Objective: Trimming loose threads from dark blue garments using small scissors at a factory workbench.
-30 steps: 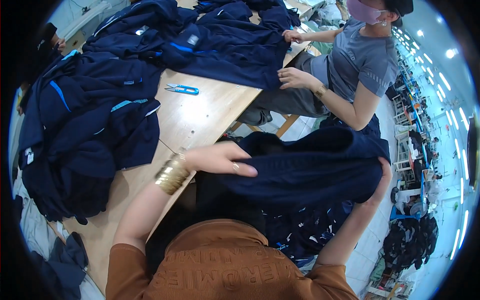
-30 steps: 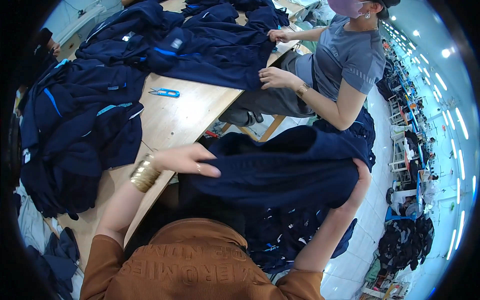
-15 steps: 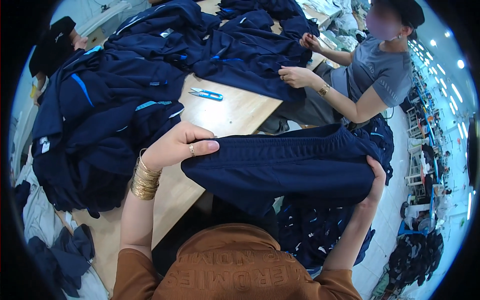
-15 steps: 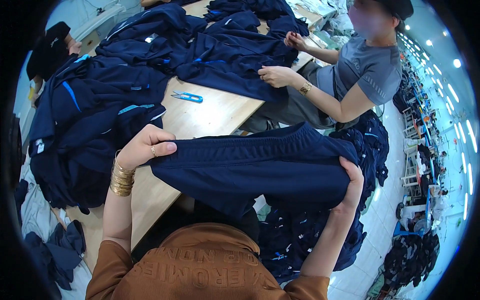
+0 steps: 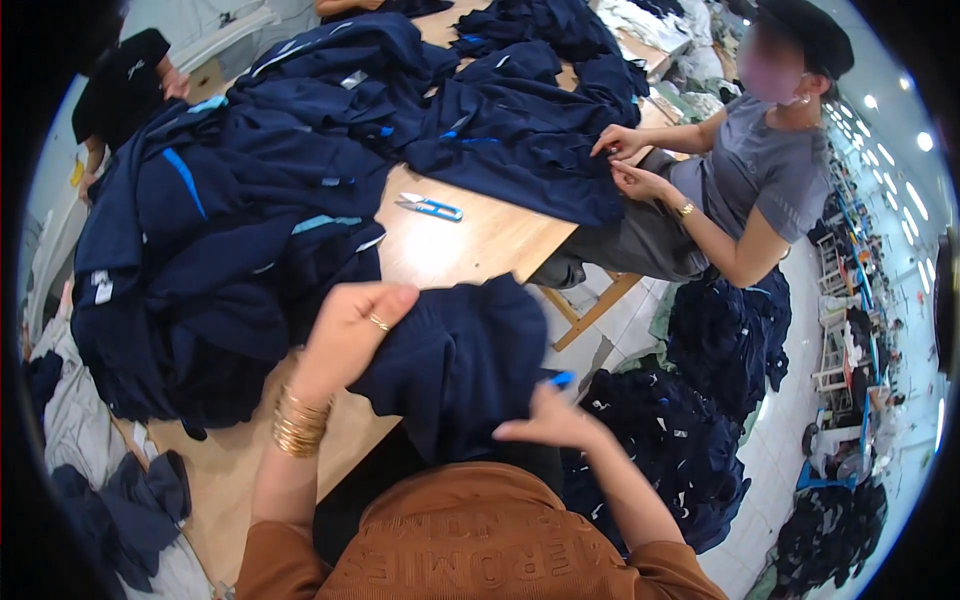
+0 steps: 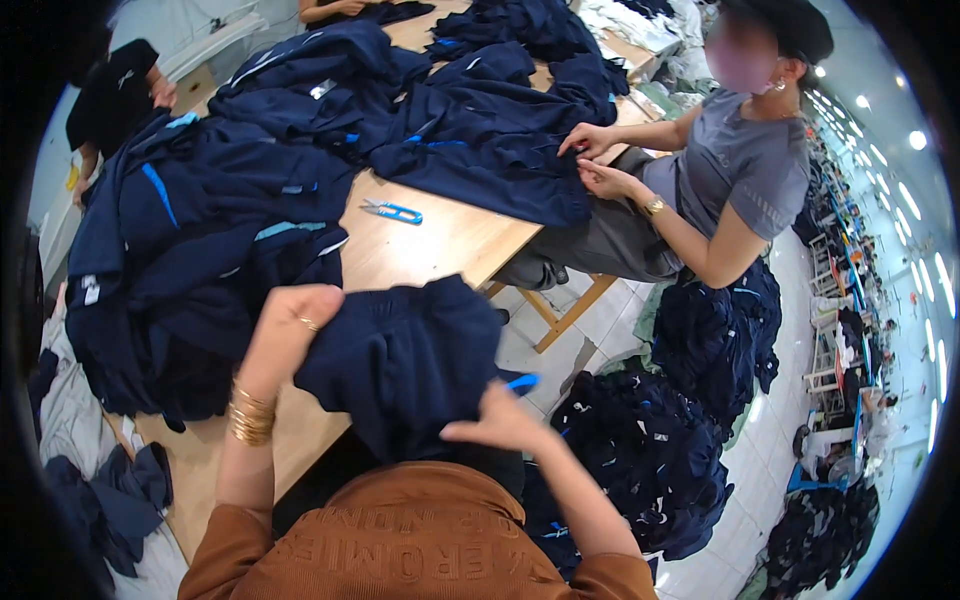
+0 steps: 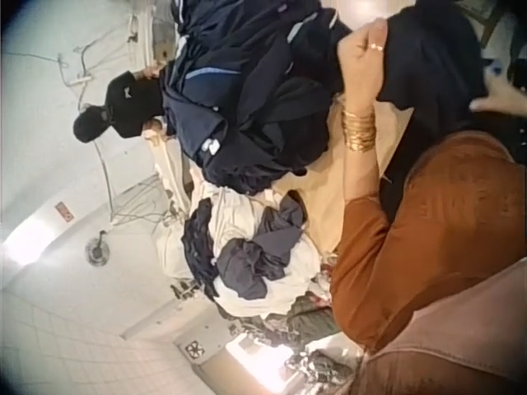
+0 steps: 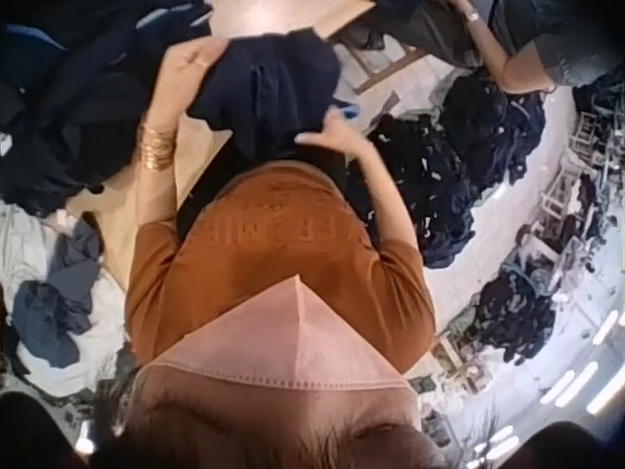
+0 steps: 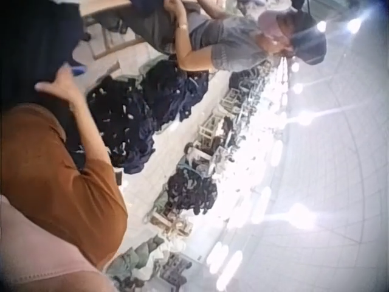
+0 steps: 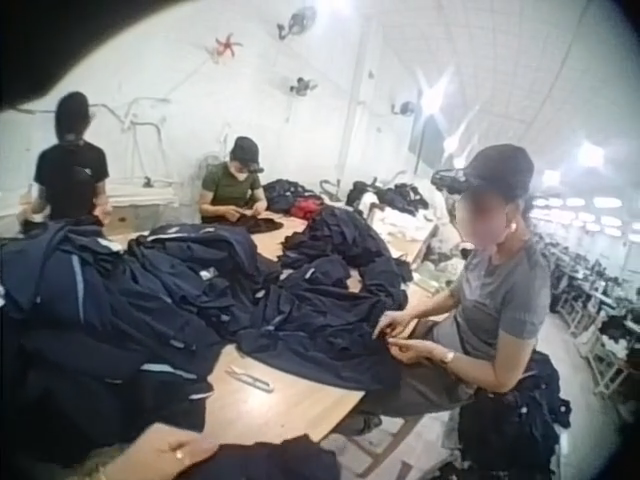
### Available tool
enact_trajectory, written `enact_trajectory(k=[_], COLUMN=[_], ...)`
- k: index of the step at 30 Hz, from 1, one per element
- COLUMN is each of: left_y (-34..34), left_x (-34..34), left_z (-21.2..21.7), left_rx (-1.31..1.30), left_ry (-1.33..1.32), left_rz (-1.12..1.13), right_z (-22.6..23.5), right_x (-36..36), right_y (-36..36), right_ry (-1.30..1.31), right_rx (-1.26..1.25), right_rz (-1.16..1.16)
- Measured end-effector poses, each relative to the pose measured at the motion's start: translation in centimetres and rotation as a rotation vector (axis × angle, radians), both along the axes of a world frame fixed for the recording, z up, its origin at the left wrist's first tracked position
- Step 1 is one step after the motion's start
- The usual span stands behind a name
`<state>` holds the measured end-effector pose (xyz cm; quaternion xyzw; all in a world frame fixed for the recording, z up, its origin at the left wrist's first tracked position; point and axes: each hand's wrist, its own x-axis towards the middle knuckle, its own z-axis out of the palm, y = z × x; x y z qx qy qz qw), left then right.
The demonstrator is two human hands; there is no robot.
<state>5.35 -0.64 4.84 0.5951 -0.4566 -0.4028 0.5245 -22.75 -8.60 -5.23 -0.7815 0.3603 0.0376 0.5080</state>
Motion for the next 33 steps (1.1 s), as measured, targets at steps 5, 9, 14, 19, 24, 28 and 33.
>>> enact_trajectory(k=[5, 9, 14, 19, 24, 28, 33], left_y=[-1.3, -3.5, -4.6, -4.1, -4.4, -3.6, -2.4], left_x=[-4.4, -5.3, -2.5, -4.5, -4.8, -4.0, -3.4], left_z=[-5.6, -5.3, -11.8, -15.1, -14.7, -14.8, -14.5], left_rx=[0.079, -0.207, -0.019, -0.014, 0.005, 0.064, 0.108], left_ry=[-0.337, -0.522, -0.847, -1.047, -1.002, -1.037, -1.099], left_rz=[-0.364, -0.244, -0.174, -0.190, -0.183, -0.146, -0.117], right_z=[-8.2, -9.9, -12.3, -24.6, -35.1, -36.2, -31.3], right_x=[2.3, -2.6, -12.8, -13.7, -12.0, -11.5, -17.2], right_y=[3.1, -5.4, -7.6, 0.4, 7.2, 9.0, 0.1], right_ry=[0.208, -0.081, 0.030, 0.499, 0.567, 0.227, -0.146], right_rx=[-0.729, -0.453, -0.476, -0.260, 0.346, 0.887, 1.045], right_rz=[0.015, -0.728, -1.070, -1.013, -0.912, -1.199, -1.671])
